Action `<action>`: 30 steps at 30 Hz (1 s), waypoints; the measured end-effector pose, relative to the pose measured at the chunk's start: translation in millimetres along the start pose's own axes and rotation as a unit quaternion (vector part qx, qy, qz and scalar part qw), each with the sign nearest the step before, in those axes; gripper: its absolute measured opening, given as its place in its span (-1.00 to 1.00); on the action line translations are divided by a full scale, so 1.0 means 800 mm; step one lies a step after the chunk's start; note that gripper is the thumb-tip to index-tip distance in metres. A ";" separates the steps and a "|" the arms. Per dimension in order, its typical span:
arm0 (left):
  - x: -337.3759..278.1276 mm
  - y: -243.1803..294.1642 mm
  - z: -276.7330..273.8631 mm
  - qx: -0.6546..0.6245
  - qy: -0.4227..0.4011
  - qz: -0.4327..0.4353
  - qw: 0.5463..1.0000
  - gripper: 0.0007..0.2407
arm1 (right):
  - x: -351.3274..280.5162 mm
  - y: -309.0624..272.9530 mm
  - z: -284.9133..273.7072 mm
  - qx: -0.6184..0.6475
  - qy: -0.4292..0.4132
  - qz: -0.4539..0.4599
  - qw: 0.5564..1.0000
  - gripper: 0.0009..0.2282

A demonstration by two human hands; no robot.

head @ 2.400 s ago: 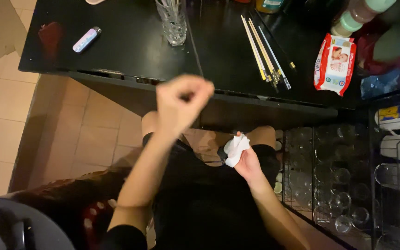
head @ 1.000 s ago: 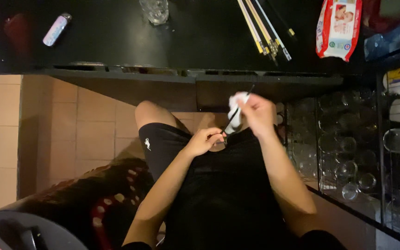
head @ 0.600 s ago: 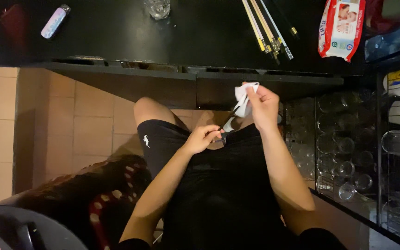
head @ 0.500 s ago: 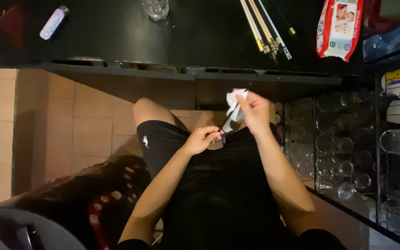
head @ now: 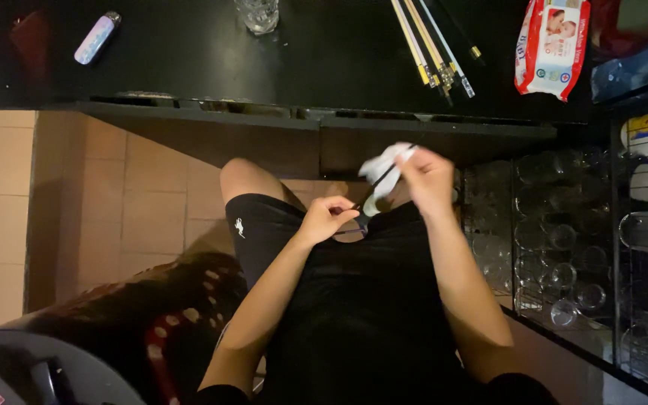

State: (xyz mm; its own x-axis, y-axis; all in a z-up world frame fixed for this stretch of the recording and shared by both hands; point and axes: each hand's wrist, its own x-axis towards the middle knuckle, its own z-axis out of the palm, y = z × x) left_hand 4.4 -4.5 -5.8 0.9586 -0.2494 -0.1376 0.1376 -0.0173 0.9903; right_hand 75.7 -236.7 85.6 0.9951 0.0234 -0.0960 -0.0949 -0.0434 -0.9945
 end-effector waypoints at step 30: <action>0.001 0.002 -0.002 -0.036 -0.003 -0.018 0.999 -0.81 | 0.022 -0.011 -0.002 0.050 0.046 -0.073 0.995 -0.83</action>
State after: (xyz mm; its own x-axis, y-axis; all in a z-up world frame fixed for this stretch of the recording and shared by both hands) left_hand 5.7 -2.8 -4.3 0.9510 -0.2561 -0.1730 0.1898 0.0425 0.9809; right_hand 94.0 -237.5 92.3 0.9965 -0.0686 0.0484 0.0521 0.0531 -0.9972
